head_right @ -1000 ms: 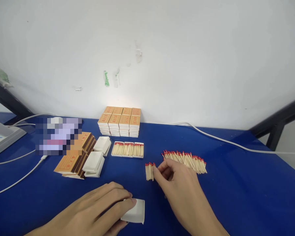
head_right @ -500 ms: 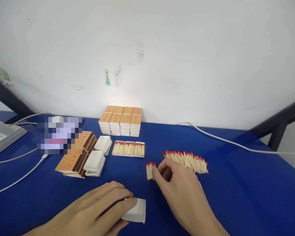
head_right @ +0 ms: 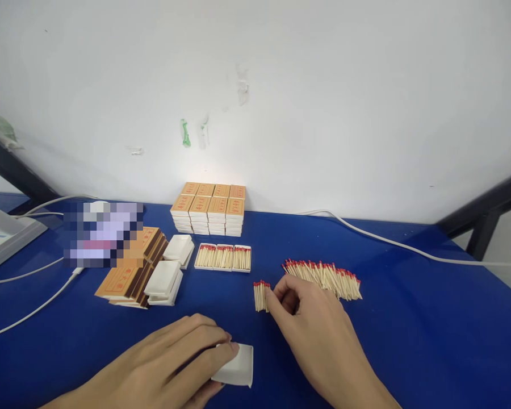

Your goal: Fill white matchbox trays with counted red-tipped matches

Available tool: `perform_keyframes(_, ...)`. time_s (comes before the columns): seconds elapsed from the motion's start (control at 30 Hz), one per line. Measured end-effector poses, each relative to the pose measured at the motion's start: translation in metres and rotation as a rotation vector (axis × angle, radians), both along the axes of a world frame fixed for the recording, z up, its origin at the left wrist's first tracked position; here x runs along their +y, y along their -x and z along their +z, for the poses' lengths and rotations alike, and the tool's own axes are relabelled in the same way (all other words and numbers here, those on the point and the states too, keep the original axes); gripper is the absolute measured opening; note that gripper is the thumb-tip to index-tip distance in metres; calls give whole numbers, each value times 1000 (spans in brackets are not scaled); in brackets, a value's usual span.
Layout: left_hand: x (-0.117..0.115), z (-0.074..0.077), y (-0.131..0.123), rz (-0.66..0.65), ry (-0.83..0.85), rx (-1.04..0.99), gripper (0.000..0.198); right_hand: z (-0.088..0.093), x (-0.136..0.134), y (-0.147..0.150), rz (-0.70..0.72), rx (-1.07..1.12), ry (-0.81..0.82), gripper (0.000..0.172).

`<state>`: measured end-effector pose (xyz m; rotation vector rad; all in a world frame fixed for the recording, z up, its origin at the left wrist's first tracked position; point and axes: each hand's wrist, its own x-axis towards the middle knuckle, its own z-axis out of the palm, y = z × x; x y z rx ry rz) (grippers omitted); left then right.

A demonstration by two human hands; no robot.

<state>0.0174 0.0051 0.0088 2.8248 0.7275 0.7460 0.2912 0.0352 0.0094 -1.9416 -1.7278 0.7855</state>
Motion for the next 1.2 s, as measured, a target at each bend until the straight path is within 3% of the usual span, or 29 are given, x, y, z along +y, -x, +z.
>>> perform_keyframes(0.33, 2, 2, -1, 13, -13, -7, 28, 16, 1, 4, -15, 98, -28, 53)
perform_keyframes(0.5, 1, 1, 0, 6, -13, 0, 27, 14, 2, 11, 10, 13, -99, 50)
perform_keyframes(0.9, 2, 2, -2, 23, -57, -9, 29, 12, 1, 10, 92, -42, -74, 43)
perform_keyframes(1.2, 0, 3, -2, 18, -38, -4, 26, 13, 2, 2, 38, -96, -134, 50)
